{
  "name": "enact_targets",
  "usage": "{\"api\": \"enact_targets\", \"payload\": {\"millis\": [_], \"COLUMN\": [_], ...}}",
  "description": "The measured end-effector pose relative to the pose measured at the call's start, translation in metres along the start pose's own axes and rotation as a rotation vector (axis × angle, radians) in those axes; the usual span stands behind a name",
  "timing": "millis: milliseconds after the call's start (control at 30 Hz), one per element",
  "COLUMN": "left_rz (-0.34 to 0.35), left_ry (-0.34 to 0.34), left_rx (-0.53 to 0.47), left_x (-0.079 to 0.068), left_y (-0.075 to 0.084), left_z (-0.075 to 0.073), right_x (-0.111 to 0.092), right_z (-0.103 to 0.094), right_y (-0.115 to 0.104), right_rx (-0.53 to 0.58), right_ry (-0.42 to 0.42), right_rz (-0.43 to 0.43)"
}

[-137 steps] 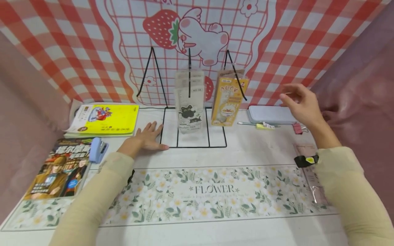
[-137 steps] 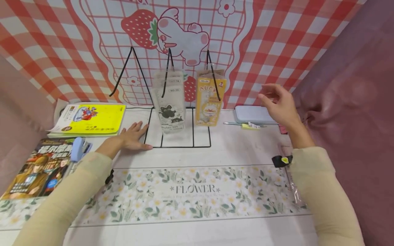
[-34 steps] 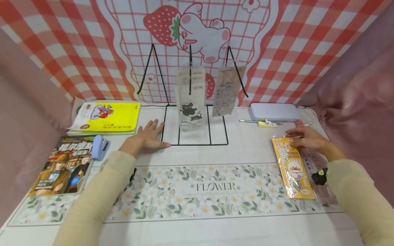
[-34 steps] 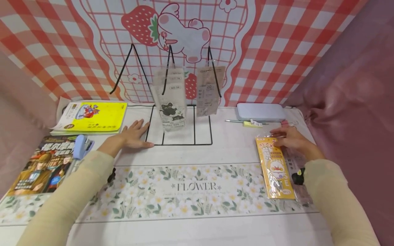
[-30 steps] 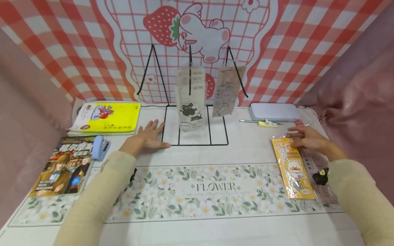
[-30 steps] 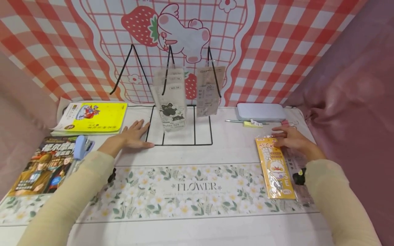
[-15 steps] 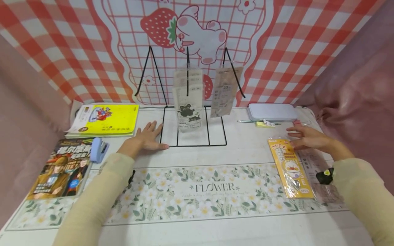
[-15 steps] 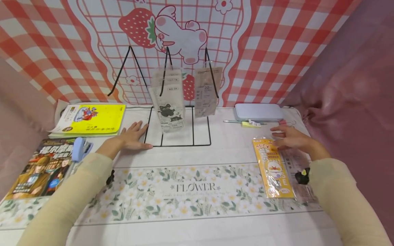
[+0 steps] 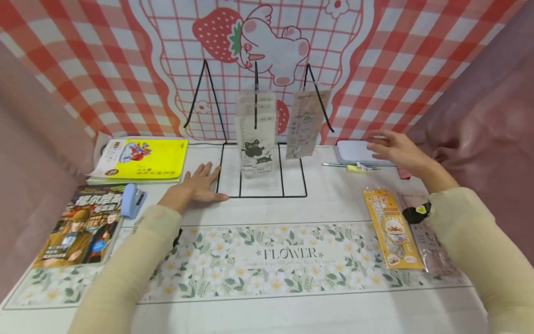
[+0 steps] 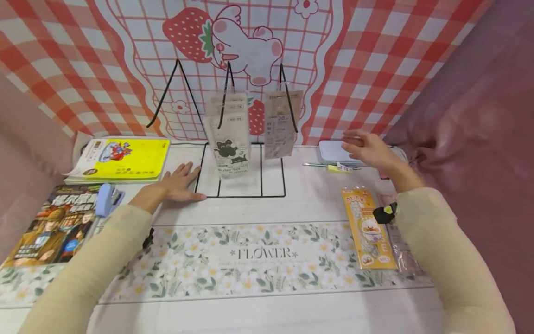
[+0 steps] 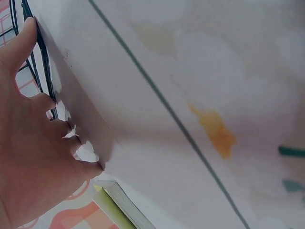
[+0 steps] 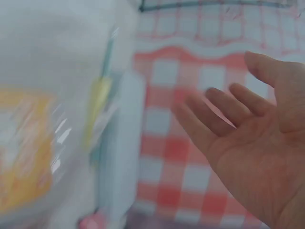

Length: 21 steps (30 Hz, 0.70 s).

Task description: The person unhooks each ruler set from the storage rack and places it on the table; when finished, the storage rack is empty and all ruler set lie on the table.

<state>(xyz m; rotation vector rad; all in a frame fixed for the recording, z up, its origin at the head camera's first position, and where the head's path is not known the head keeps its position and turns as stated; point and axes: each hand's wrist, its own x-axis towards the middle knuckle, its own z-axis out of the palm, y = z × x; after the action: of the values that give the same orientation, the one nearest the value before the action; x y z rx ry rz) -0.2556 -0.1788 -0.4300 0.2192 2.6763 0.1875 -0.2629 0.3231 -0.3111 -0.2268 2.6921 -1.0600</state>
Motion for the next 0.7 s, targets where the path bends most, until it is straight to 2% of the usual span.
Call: {"api": "enact_targets", "payload": {"millis": [167,333,500,700], "left_rz": [-0.011,-0.01,-0.01,-0.019], "left_ry": [-0.004,-0.007,-0.005,0.007], "left_rx": [-0.006,-0.006,-0.01,-0.013], "left_x": [0.001,0.001,0.0,-0.001], "left_y": [-0.001,0.001,0.001,-0.002], "left_z": [0.001,0.003,0.004,0.002], "right_x": [0.026,0.047,0.059,0.069], "right_z": [0.016,0.035,0.044,0.05], "right_y": [-0.045,-0.076,-0.097,-0.108], "right_rx": [0.131,0.313,0.408,0.484], "right_ry": [0.154,0.275,0.34,0.398], "right_rz": [-0.1,-0.218,-0.283,-0.381]}}
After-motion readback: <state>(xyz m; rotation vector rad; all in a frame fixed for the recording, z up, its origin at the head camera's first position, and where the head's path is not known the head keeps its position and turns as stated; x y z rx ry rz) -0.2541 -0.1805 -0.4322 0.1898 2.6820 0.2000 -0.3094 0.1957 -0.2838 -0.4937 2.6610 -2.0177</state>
